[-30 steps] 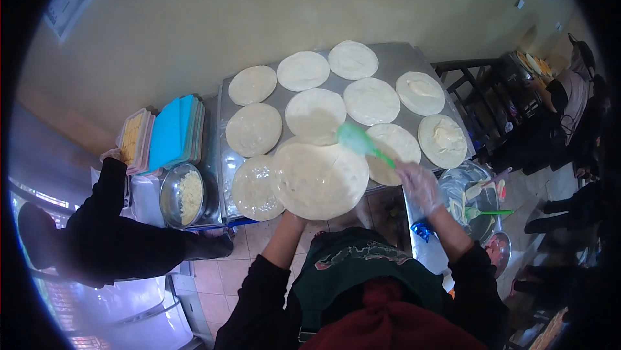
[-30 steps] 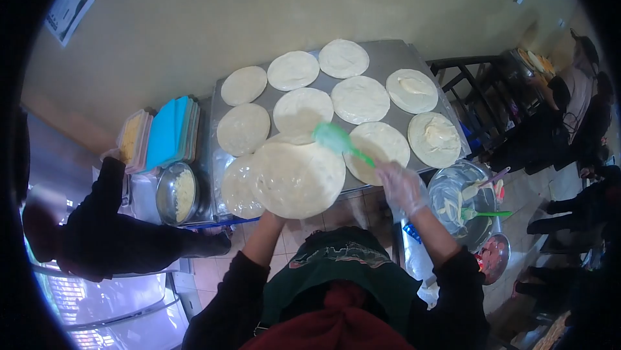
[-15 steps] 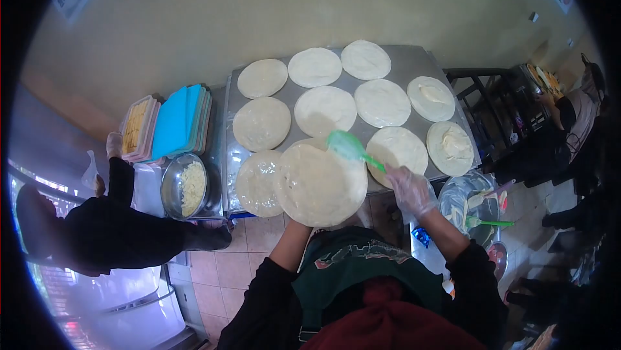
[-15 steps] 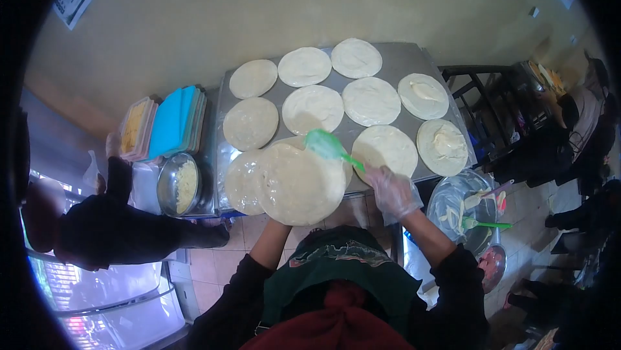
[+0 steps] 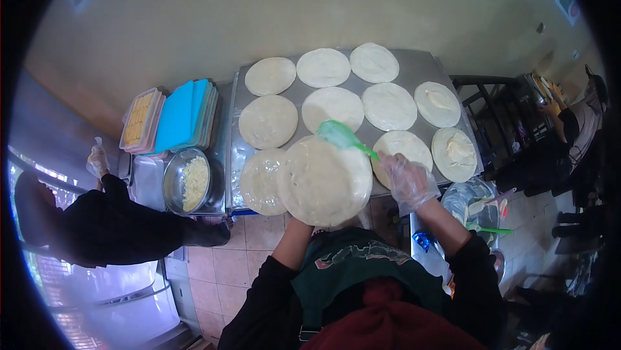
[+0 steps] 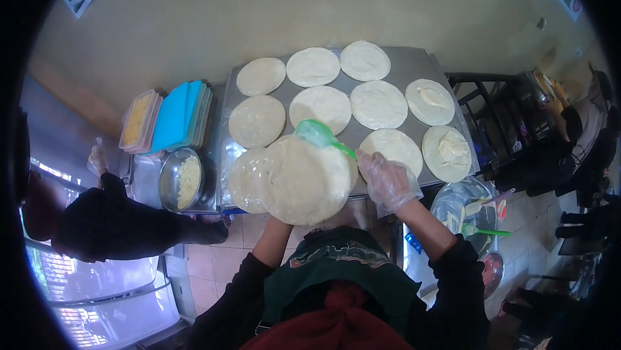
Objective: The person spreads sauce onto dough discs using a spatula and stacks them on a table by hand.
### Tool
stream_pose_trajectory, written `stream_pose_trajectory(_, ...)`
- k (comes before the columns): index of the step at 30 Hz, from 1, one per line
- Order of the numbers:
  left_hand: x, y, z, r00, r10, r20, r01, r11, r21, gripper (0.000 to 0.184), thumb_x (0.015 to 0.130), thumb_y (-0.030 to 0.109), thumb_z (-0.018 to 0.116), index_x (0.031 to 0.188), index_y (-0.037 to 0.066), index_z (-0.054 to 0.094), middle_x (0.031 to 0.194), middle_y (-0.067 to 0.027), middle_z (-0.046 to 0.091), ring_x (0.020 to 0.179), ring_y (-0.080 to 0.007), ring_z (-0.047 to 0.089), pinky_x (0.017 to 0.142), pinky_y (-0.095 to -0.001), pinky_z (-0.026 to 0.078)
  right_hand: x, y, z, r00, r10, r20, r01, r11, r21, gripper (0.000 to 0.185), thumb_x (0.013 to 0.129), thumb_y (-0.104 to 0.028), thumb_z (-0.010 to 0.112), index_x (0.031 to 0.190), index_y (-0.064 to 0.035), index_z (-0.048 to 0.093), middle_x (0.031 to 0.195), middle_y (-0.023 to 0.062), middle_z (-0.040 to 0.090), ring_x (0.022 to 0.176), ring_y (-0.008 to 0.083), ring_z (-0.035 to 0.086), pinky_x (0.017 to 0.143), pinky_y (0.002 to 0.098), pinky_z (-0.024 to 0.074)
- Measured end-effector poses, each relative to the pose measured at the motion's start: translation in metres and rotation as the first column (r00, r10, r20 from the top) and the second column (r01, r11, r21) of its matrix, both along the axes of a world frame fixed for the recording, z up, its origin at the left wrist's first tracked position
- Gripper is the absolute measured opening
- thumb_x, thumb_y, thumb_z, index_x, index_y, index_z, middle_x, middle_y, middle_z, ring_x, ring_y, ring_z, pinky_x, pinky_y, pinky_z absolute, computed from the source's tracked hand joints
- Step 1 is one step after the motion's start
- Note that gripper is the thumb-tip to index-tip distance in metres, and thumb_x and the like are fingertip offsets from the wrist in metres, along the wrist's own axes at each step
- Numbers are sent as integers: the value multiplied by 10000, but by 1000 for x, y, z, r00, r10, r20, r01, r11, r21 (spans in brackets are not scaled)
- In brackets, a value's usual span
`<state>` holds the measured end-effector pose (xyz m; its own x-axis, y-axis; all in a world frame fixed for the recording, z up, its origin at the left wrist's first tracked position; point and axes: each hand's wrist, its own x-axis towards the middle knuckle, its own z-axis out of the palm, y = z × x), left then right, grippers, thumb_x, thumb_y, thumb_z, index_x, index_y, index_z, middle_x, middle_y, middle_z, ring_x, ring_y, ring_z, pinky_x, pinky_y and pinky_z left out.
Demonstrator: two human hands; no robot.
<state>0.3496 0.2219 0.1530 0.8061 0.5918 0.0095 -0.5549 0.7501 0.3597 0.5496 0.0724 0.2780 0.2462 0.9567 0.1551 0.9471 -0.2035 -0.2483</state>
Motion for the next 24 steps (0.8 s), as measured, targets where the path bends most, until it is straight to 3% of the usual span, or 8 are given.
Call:
stream_pose_trajectory(4,-8,1,20,990,-101,100,110,990,-87,625,1012,485,419,1515,136,291,1523,-113,367,1363,-289,420,1109,-482,393,24,6,-9,997,-4,-80,27,958,284,281,955,-208,534,1232,-168,561,907,159,619,752,387,641,632,476,517)
stream_pose_trajectory(6,-10,1,19,990,-98,107,108,989,-101,617,1016,474,417,1513,131,294,1512,-111,383,1348,-283,434,1103,-471,402,-2,1,22,995,7,-96,20,959,283,267,951,-200,525,1213,-164,563,908,157,614,764,389,647,638,484,517)
stream_pose_trajectory(9,-11,2,18,987,-126,103,137,984,-111,604,1022,458,413,1511,123,298,1496,-108,407,1326,-276,454,1093,-453,415,-26,-7,33,990,129,61,-127,991,-32,319,928,-151,557,1244,-190,585,839,124,583,640,342,628,556,481,498)
stream_pose_trajectory(15,-8,6,-4,979,-172,105,186,972,-146,590,1028,440,412,1510,118,303,1479,-104,433,1305,-264,476,1085,-433,427,5,8,32,994,-93,60,92,996,18,250,953,-199,505,1192,-170,572,900,147,609,676,366,649,554,487,507)
stream_pose_trajectory(18,-9,2,-25,974,-206,95,222,955,-198,588,1027,437,415,1510,121,304,1478,-101,437,1306,-258,476,1087,-430,425,-22,-4,40,996,86,-29,-76,965,252,231,973,-228,504,1182,-172,585,901,155,614,669,358,650,533,476,504)
stream_pose_trajectory(19,-12,2,-26,975,-204,92,219,955,-199,588,1027,437,415,1510,121,304,1478,-101,437,1306,-258,476,1087,-430,425,-27,-3,44,996,88,-32,-77,965,252,231,973,-228,504,1182,-172,585,901,155,614,669,358,650,533,476,504)
stream_pose_trajectory(21,-17,1,-11,978,-194,80,204,971,-128,580,1030,424,414,1511,119,303,1476,-99,441,1306,-255,478,1090,-429,423,-33,-2,51,996,80,37,-78,995,-55,226,983,-241,501,1174,-167,596,918,159,623,674,355,651,548,485,502)
stream_pose_trajectory(24,-21,-1,8,983,-164,78,166,986,-25,568,1035,403,412,1512,117,301,1474,-98,446,1306,-251,481,1093,-428,419,-11,12,41,989,-140,35,136,985,107,194,948,-212,580,1116,-145,652,886,142,655,778,359,651,657,460,520)
